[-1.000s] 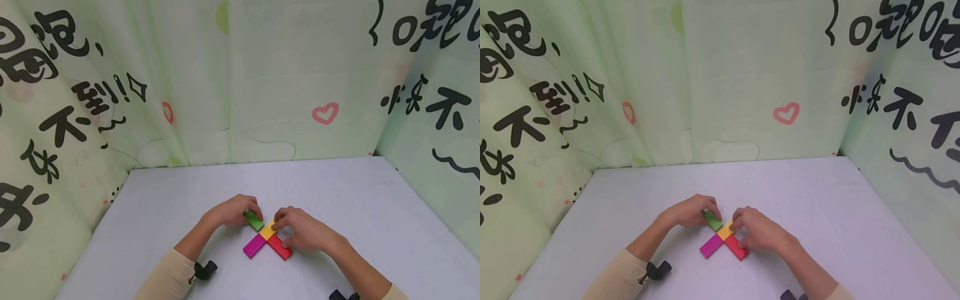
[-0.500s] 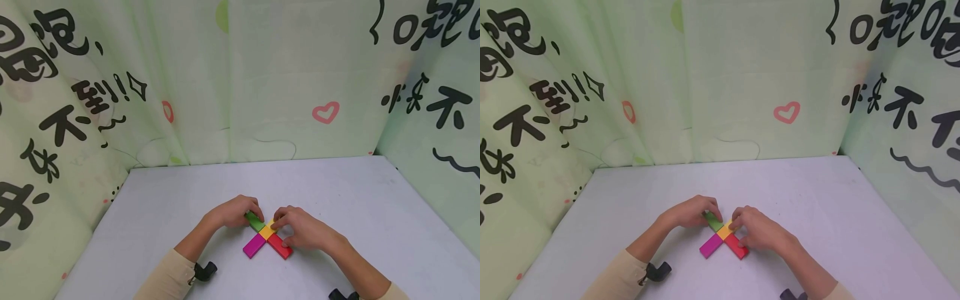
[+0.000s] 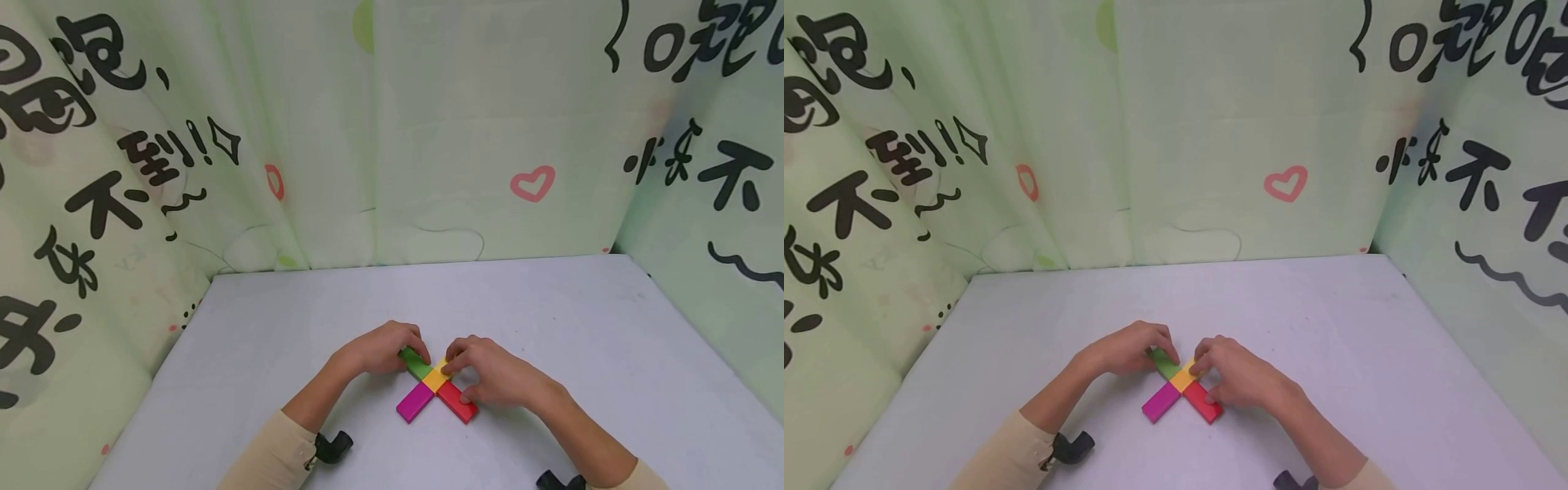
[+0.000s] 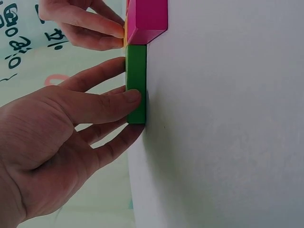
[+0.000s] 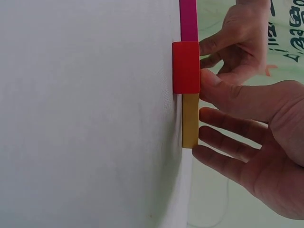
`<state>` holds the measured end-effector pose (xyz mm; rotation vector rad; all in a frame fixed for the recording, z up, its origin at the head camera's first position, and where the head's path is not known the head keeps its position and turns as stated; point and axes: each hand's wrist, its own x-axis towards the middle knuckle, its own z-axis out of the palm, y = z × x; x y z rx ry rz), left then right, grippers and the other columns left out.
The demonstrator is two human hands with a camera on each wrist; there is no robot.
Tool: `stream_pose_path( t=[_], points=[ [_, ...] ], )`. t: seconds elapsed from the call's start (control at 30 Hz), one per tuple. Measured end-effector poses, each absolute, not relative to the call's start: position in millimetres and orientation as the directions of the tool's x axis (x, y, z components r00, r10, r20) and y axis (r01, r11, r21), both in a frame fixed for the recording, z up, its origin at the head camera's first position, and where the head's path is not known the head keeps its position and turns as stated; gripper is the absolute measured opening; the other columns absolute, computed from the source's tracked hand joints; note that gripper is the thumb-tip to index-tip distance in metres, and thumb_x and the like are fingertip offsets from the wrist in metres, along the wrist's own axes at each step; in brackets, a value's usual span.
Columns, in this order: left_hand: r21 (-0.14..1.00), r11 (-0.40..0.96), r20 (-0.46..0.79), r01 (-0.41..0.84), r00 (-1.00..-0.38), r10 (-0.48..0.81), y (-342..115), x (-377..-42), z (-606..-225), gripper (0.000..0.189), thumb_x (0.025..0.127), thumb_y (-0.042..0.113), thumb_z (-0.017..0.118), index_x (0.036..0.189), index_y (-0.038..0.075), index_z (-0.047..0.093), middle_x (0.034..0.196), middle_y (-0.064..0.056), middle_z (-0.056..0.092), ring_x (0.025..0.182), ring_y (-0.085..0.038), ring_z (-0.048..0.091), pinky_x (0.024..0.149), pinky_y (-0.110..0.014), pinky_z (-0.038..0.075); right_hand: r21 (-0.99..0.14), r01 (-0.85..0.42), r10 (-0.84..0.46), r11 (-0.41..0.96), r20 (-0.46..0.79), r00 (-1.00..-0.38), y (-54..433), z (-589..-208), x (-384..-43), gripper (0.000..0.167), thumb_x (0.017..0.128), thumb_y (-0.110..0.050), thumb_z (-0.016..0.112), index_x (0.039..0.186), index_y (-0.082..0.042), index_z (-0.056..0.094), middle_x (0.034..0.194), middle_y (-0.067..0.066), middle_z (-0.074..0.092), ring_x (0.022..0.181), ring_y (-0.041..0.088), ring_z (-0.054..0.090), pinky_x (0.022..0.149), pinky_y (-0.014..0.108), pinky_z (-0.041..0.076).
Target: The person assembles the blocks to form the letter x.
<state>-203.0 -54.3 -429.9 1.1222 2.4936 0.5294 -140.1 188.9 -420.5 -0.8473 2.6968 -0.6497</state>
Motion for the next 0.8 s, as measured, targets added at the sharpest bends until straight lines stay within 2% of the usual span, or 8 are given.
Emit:
stream_pose_path(
  t=[0.8],
  points=[
    [0.454, 0.628, -0.14, 0.632, -0.645, 0.751, -58.4, -198.6, -429.3, 0.031, 0.093, 0.0, 0.073, 0.116, 0.019, 0.08, 0.115, 0.004, 0.068, 0.107, -0.008, 0.06, 0.094, -0.021, 0.054, -0.484, -0.499, -0.61, 0.719, -0.093, -0.787, 190.5, -417.0, -144.0, 0.034, 0.079, -0.013, 0.089, 0.112, -0.016, 0.081, 0.122, 0.001, 0.067, 0.118, 0.025, 0.06, 0.091, 0.043, 0.06]
  ],
)
